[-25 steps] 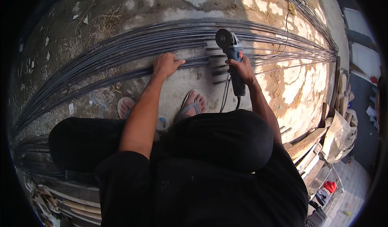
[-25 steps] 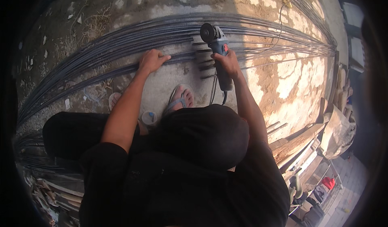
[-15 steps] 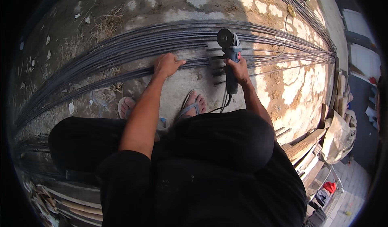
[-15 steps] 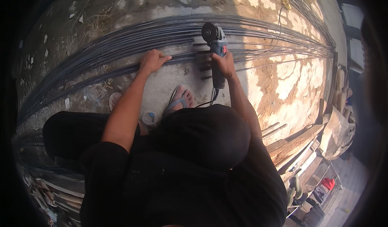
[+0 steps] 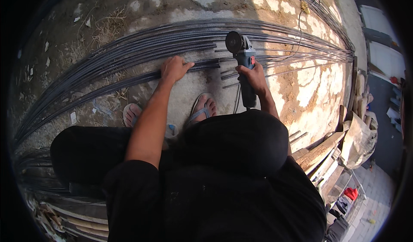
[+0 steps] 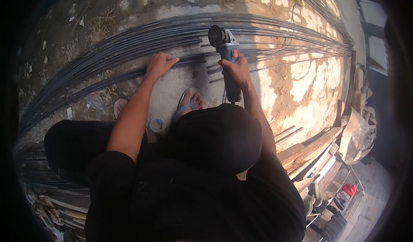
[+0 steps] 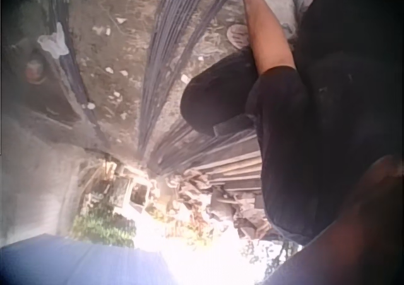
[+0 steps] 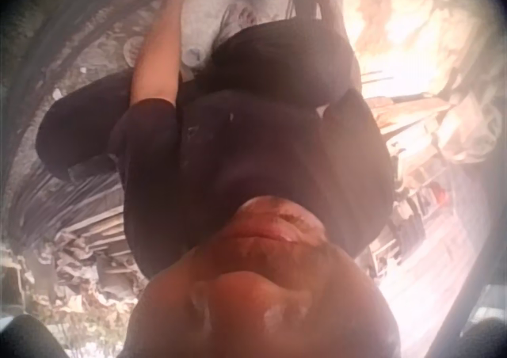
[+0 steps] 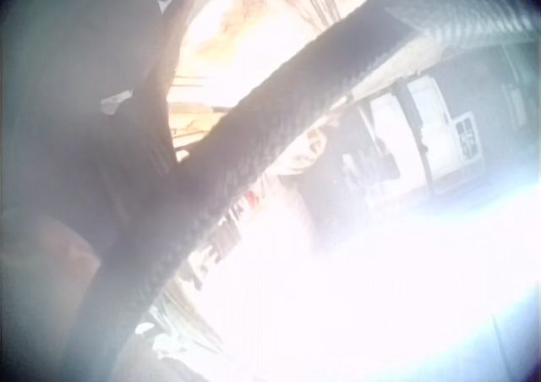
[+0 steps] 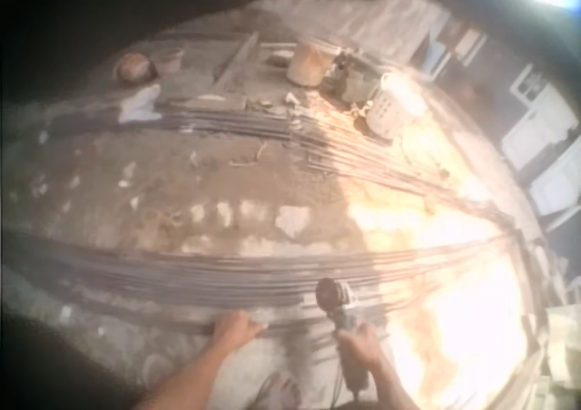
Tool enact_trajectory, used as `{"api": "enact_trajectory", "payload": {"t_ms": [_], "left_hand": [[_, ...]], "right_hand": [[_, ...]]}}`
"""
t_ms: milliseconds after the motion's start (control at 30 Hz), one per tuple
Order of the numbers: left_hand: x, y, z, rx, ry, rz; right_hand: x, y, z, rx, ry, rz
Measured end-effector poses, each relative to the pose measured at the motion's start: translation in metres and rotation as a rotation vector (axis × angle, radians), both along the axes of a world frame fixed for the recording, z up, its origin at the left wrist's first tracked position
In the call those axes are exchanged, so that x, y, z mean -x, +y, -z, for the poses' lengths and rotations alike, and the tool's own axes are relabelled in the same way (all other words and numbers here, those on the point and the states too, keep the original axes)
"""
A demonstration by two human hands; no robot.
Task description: The person sits on the ground and uses an angle grinder to cut a bundle of metal rods. They hold the rods steady with one hand while operating the tool with the other, creating sparks as they cut through the metal.
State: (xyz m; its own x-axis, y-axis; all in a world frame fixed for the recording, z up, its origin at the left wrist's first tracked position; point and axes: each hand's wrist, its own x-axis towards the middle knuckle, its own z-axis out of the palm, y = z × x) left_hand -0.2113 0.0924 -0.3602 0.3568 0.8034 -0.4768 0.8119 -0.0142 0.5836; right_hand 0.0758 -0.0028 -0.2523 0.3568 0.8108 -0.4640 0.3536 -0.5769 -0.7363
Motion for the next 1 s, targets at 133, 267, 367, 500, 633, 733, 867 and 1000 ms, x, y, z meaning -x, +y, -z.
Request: {"api": "enact_trajectory", "payload": {"t_ms": [133, 267, 367, 500, 633, 733, 867, 1000], "left_hand": [[-0.004, -0.001, -0.011, 0.001, 0.047, 0.051], [-0.004, 0.000, -0.008, 0.061, 0.072, 0.031], [-0.001, -0.001, 0.003, 0.057, 0.032, -0.006], [-0.005, 0.003, -0.004, 0.031, 0.055, 0.017], [-0.003, 0.001, -0.005, 0.023, 0.039, 0.038], [-0.001, -0.002, 0.000, -0.033, 0.019, 0.026], [-0.002, -0.003, -0.003, -0.036, 0.035, 0.021], [-0.001, -0.002, -0.007, -0.017, 0.070, 0.046]], "right_hand": [[0.004, -0.026, -0.008, 0.062, 0.147, 0.180], [0.009, -0.044, -0.026, 0.079, 0.276, 0.379], [0.000, -0.053, -0.029, 0.072, 0.232, 0.333], [-0.004, -0.059, -0.025, 0.075, 0.359, 0.381], [-0.019, -0.037, 0.019, 0.023, 0.636, 0.510], [-0.018, -0.018, 0.041, 0.006, 0.681, 0.517], [-0.014, -0.003, 0.052, -0.057, 0.763, 0.582], [-0.013, 0.003, 0.050, -0.128, 0.765, 0.600]]}}
